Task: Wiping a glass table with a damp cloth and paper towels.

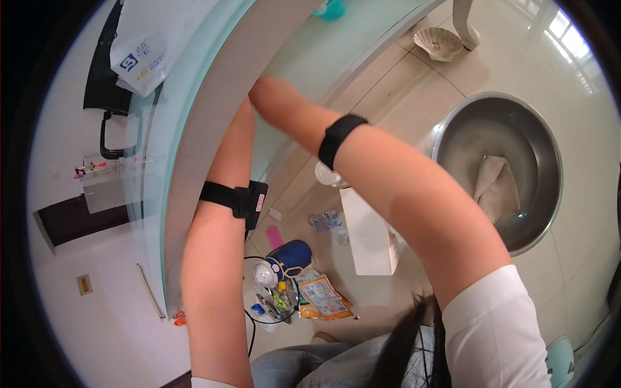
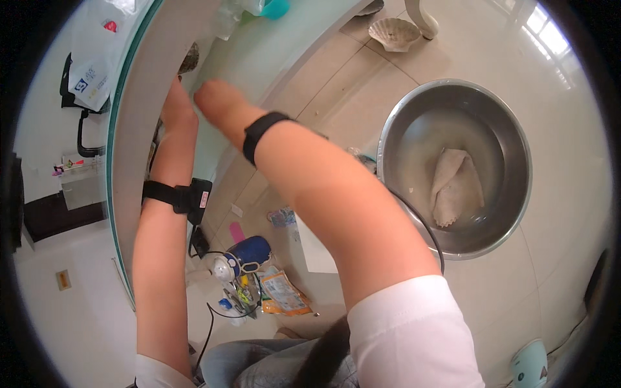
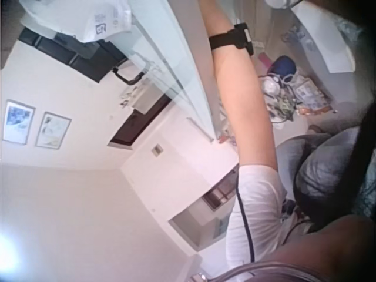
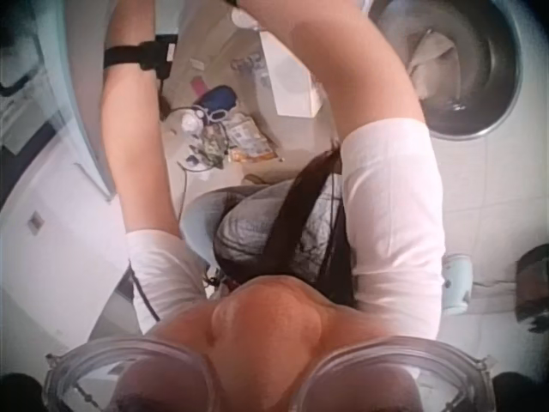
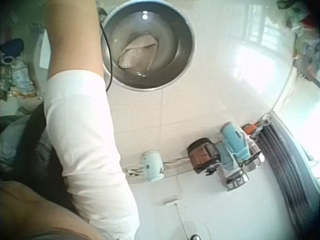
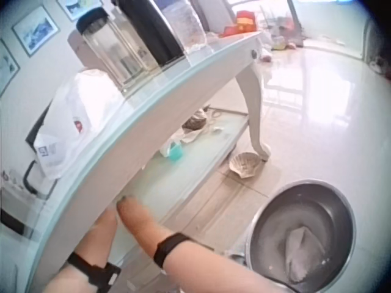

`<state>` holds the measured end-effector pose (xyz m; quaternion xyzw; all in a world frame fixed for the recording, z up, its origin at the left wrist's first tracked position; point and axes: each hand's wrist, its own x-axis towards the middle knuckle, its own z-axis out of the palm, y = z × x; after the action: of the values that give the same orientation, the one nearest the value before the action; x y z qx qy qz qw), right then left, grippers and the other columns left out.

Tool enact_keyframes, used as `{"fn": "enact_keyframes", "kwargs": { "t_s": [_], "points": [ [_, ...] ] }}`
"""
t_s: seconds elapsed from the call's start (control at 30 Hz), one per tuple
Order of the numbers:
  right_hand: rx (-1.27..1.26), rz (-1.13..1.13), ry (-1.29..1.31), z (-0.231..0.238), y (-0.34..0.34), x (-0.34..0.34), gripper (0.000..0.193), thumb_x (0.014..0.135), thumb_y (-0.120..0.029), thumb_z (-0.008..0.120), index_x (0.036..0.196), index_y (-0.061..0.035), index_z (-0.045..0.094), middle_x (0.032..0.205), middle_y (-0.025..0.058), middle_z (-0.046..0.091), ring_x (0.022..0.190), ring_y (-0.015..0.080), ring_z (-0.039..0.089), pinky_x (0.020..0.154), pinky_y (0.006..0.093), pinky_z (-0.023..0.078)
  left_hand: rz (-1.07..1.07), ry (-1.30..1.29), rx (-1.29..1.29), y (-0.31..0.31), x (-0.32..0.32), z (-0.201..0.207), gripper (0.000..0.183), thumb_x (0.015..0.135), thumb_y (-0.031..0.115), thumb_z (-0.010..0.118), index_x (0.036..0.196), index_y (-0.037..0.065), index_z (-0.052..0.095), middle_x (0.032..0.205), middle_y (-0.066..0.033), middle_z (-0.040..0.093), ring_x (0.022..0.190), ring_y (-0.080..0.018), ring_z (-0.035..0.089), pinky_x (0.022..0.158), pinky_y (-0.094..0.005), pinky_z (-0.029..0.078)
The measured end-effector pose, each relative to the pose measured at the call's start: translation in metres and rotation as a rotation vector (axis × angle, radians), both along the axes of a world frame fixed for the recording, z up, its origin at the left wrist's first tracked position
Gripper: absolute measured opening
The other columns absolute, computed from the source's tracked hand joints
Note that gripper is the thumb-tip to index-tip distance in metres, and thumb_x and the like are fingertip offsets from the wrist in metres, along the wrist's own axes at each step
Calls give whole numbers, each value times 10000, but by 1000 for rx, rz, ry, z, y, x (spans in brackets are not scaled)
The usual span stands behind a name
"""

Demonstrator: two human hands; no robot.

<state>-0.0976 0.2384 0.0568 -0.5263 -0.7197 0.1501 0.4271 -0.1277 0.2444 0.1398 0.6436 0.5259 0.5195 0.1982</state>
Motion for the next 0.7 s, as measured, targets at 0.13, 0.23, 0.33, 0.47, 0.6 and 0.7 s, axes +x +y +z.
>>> {"fn": "enact_keyframes", "kwargs": {
  "t_s": [0.13, 0.23, 0.33, 0.47, 0.6, 0.7],
  "points": [
    [56, 121, -127, 8, -1, 1, 134, 753, -68, 567, 816, -67, 685, 909, 113, 654, 965, 280, 595, 793, 362, 500, -66, -100, 53, -8, 0, 4, 423, 860, 199, 586, 1227, 7, 498, 1224, -73, 504, 1097, -171, 462, 941, -287, 353],
    [323, -129, -101, -18, 20, 31, 141, 761, -67, 560, 835, -65, 680, 934, 109, 652, 953, 283, 601, 784, 369, 505, 31, 67, 60, -29, 17, 6, 445, 842, 184, 616, 1233, 12, 491, 1231, -70, 500, 1114, -177, 461, 956, -288, 349],
    [83, -142, -216, 6, 40, 48, 158, 765, -65, 569, 885, -63, 673, 953, 121, 648, 935, 304, 610, 771, 383, 515, 13, 100, 45, -26, -6, 11, 463, 830, 190, 634, 1235, 15, 491, 1232, -70, 500, 1108, -174, 467, 946, -283, 365],
    [42, -260, -93, 1, 56, 38, 177, 765, -64, 576, 915, -67, 670, 951, 136, 644, 942, 311, 611, 776, 386, 518, -31, 122, 4, -16, -30, 2, 492, 812, 199, 661, 1238, 21, 490, 1234, -69, 500, 1100, -171, 478, 931, -277, 389],
    [54, -291, -152, -31, 110, 34, 300, 803, -97, 527, 1093, -27, 561, 1144, 178, 534, 1094, 292, 508, 908, 363, 422, -52, 4, -28, -7, -30, -1, 516, 794, 233, 683, 1240, 54, 495, 1213, -53, 508, 1052, -170, 498, 867, -288, 425],
    [25, -141, -93, -8, 88, -25, 295, 813, -97, 513, 1096, -31, 561, 1162, 178, 531, 1107, 290, 505, 912, 365, 420, 122, 91, -35, -25, -49, 9, 522, 796, 254, 679, 1247, 70, 491, 1198, -41, 512, 1012, -163, 515, 840, -289, 432]
  ]
}}
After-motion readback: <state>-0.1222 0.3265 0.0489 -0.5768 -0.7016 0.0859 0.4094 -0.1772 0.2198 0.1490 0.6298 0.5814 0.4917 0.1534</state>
